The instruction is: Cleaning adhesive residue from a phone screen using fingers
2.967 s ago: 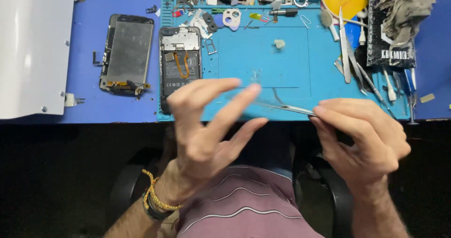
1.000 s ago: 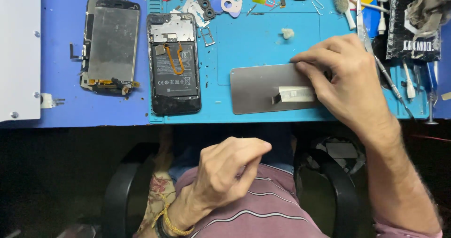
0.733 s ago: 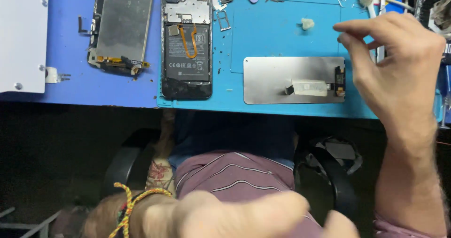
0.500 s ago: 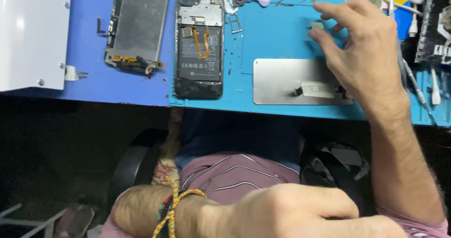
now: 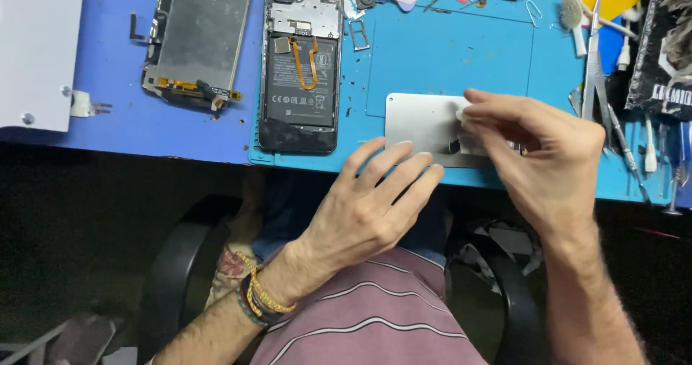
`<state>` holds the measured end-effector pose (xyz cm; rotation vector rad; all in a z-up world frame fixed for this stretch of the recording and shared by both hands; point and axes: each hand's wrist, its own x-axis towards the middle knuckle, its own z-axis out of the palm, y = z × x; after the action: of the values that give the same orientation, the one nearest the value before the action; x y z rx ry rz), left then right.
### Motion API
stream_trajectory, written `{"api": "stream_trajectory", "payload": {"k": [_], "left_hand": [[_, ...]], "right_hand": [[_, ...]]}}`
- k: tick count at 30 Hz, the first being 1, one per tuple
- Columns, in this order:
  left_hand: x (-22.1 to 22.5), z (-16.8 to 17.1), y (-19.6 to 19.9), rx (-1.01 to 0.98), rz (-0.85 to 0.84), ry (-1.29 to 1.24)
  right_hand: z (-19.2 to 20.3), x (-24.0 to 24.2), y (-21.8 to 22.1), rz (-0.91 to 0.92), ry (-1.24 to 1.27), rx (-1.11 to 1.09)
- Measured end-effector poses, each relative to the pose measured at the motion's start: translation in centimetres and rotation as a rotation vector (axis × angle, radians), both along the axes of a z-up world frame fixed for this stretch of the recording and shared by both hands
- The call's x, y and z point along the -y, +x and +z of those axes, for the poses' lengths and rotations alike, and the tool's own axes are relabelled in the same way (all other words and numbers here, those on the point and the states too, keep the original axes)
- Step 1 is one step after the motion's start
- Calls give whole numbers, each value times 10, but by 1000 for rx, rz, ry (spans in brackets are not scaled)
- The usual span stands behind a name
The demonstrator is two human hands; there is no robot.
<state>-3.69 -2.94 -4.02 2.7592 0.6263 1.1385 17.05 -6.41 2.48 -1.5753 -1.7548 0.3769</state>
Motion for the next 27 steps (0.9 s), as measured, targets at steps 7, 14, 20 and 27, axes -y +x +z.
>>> {"api": "stream_trajectory", "payload": {"k": [7, 14, 20, 27], "left_hand": [[-1, -14, 6, -86, 84, 84], [-1, -25, 8, -102, 164, 156], [-1, -27, 13, -63, 219, 172], [1, -36, 15, -43, 168, 117]], "right_hand": [[-14, -6, 1, -23, 110, 124], [-25, -7, 10, 120, 175, 470], [-18, 6, 4, 140, -74, 511], [-17, -6, -7, 92, -174, 587]]}}
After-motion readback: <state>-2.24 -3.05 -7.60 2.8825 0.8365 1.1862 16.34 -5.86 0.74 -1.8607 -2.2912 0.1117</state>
